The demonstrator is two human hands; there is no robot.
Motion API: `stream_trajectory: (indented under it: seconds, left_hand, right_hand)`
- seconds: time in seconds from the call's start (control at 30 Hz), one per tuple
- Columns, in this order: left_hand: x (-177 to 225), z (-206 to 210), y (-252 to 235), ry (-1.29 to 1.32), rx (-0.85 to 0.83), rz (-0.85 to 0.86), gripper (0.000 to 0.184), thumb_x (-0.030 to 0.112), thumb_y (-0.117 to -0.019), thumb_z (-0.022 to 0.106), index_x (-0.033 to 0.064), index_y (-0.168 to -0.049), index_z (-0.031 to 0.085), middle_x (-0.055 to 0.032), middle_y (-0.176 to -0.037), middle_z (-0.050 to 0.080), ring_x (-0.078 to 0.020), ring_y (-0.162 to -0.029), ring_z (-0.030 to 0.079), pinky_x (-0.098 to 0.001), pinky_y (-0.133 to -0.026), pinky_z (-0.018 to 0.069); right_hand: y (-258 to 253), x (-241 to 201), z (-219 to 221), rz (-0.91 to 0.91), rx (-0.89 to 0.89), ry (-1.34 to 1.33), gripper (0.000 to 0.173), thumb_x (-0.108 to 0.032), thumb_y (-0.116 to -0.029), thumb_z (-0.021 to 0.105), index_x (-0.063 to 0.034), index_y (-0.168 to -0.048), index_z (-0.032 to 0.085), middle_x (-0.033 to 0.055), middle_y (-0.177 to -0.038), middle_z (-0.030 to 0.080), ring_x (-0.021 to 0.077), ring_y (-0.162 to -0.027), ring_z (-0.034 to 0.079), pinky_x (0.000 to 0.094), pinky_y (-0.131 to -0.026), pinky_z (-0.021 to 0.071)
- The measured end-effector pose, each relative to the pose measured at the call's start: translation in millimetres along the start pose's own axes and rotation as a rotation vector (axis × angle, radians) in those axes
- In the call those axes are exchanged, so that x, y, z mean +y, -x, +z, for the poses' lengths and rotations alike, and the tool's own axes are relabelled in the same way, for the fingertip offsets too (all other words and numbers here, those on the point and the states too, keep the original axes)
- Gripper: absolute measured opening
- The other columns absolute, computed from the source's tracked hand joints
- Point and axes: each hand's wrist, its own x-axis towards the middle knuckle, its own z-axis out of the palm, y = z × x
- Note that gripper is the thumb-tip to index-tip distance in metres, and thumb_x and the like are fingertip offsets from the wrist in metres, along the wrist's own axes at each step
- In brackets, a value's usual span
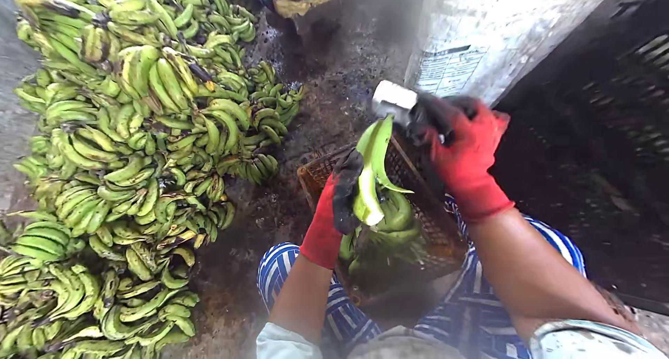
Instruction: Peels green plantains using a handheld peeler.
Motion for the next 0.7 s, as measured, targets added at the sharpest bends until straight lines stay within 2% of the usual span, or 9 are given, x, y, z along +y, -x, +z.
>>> stream_trajectory:
  seconds: [0.1, 0.13, 0.23, 0.27, 0.37, 0.5, 0.57, 0.63, 0.7]
  left_hand:
    - [28, -2, -2, -0.252, 0.226, -0.063, 0.042, 0.040, -0.0978, 0.059, 0.0204, -0.134, 0.055, -0.0034, -0.095, 0.069, -0.0129, -0.073, 0.069, -0.0306, -0.063, 0.0606]
    - [32, -6, -2, -0.347, 0.296, -0.011, 0.040, 0.040, -0.1009, 0.054, 0.0206, -0.136, 0.055, -0.0018, -0.099, 0.069, -0.0101, -0.077, 0.069, -0.0287, -0.066, 0.0602]
    - [36, 1, -2, -0.546, 0.472, 0.165, 0.046, 0.042, -0.1041, 0.047, 0.0259, -0.147, 0.048, 0.0028, -0.121, 0.065, -0.0048, -0.100, 0.065, -0.0285, -0.085, 0.0568]
    - [36, 6, 1, -0.553, 0.478, 0.177, 0.045, 0.041, -0.1049, 0.046, 0.0259, -0.147, 0.047, 0.0035, -0.120, 0.064, -0.0042, -0.100, 0.064, -0.0280, -0.085, 0.0563]
    - [30, 3, 9, -0.431, 0.239, 0.008, 0.033, 0.023, -0.1049, 0.043, 0.0162, -0.135, 0.053, 0.0021, -0.106, 0.067, -0.0054, -0.090, 0.066, -0.0252, -0.079, 0.0575]
    - [25, -8, 6, -0.482, 0.096, -0.154, 0.037, 0.018, -0.1044, 0.041, 0.0117, -0.138, 0.054, -0.0002, -0.113, 0.067, -0.0055, -0.098, 0.065, -0.0260, -0.087, 0.0561]
    - [20, -8, -1, -0.437, 0.146, -0.051, 0.035, 0.028, -0.1071, 0.040, 0.0158, -0.135, 0.057, -0.0022, -0.110, 0.068, -0.0105, -0.094, 0.067, -0.0311, -0.082, 0.0587]
    - [15, 8, -12, -0.389, 0.379, 0.130, 0.035, 0.041, -0.1077, 0.043, 0.0234, -0.134, 0.057, 0.0014, -0.108, 0.068, -0.0083, -0.091, 0.067, -0.0304, -0.078, 0.0592]
    - [11, 26, -20, -0.250, 0.530, 0.372, 0.035, 0.042, -0.1077, 0.043, 0.0245, -0.136, 0.052, 0.0009, -0.116, 0.065, -0.0112, -0.100, 0.066, -0.0339, -0.086, 0.0583]
  right_hand:
    - [6, -13, -6, 0.054, -0.077, -0.084, 0.052, -0.046, -0.0990, 0.055, -0.0083, -0.133, 0.066, 0.0292, -0.129, 0.059, 0.0512, -0.109, 0.060, 0.0717, -0.087, 0.0419]
    - [20, -22, -7, 0.001, -0.122, -0.165, 0.050, -0.045, -0.0957, 0.057, -0.0075, -0.126, 0.069, 0.0268, -0.125, 0.063, 0.0486, -0.107, 0.062, 0.0706, -0.086, 0.0434]
    - [54, -44, -9, -0.111, -0.258, -0.388, 0.047, -0.055, -0.0938, 0.060, -0.0219, -0.124, 0.075, 0.0103, -0.119, 0.071, 0.0309, -0.107, 0.065, 0.0603, -0.090, 0.0455]
    - [55, -46, -7, -0.114, -0.254, -0.399, 0.045, -0.053, -0.0943, 0.060, -0.0226, -0.124, 0.075, 0.0096, -0.117, 0.071, 0.0297, -0.105, 0.066, 0.0594, -0.089, 0.0460]
    - [32, -28, 4, -0.154, -0.045, -0.189, 0.043, -0.042, -0.0942, 0.063, -0.0155, -0.127, 0.072, 0.0219, -0.120, 0.068, 0.0441, -0.105, 0.064, 0.0677, -0.087, 0.0436]
    - [5, -8, 2, 0.034, 0.005, -0.033, 0.049, -0.046, -0.1012, 0.056, -0.0140, -0.138, 0.064, 0.0246, -0.129, 0.061, 0.0459, -0.111, 0.061, 0.0675, -0.090, 0.0418]
    - [13, -18, -1, 0.075, -0.021, -0.061, 0.050, -0.046, -0.1001, 0.056, -0.0116, -0.136, 0.065, 0.0264, -0.128, 0.061, 0.0484, -0.109, 0.061, 0.0695, -0.087, 0.0421]
    - [35, -36, -2, -0.008, -0.040, -0.115, 0.050, -0.046, -0.0957, 0.058, -0.0136, -0.133, 0.067, 0.0251, -0.124, 0.064, 0.0479, -0.106, 0.062, 0.0697, -0.085, 0.0436]
    - [55, -49, 0, -0.133, -0.017, -0.179, 0.046, -0.050, -0.0950, 0.061, -0.0197, -0.128, 0.071, 0.0202, -0.119, 0.068, 0.0413, -0.104, 0.064, 0.0642, -0.086, 0.0438]
